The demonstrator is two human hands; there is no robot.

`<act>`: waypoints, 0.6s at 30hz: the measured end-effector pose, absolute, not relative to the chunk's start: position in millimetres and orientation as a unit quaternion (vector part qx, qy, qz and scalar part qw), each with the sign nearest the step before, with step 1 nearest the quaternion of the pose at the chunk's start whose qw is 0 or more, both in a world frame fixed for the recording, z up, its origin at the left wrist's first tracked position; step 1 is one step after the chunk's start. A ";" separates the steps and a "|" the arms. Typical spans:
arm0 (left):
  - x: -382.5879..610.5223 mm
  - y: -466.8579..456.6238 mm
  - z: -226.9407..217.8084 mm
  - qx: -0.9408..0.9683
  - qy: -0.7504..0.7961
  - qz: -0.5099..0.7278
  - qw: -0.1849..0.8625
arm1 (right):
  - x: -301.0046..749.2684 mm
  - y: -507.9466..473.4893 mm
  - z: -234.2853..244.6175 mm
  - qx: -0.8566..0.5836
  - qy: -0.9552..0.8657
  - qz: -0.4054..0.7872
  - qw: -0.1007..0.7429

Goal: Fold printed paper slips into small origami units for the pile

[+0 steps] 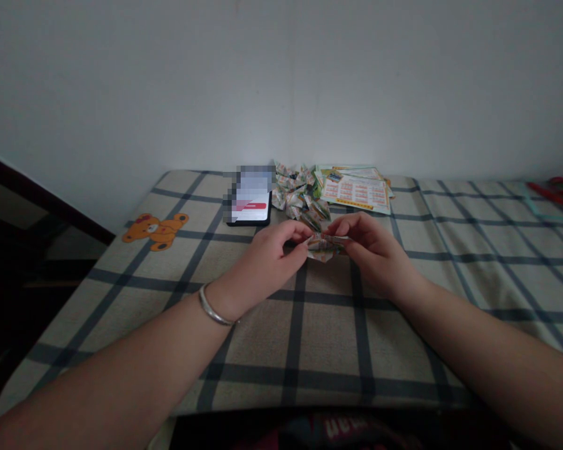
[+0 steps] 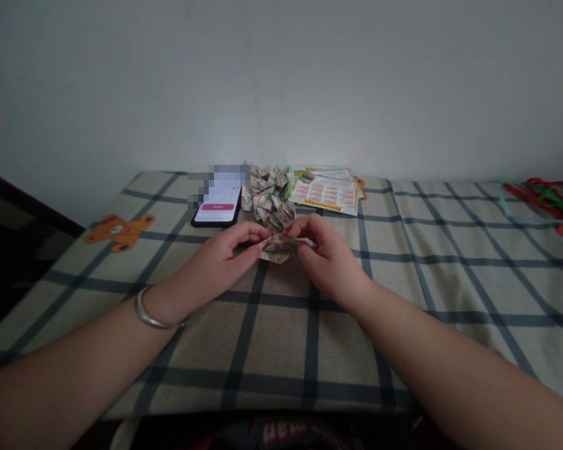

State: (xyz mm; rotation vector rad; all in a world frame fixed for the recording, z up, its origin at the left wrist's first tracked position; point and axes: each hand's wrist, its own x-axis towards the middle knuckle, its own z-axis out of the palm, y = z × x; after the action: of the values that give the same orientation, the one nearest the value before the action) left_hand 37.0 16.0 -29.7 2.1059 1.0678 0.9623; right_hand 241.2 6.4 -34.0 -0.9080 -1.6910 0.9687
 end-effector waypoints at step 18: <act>37.3 14.0 -30.3 0.826 0.387 0.323 0.252 | 243.9 0.6 -19.0 -0.457 -0.851 0.052 0.255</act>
State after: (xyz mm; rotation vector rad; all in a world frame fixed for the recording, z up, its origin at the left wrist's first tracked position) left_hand 37.3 14.0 -30.3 2.2479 1.0526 0.8775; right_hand 243.9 0.6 -19.0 -1.2407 -2.3095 0.1418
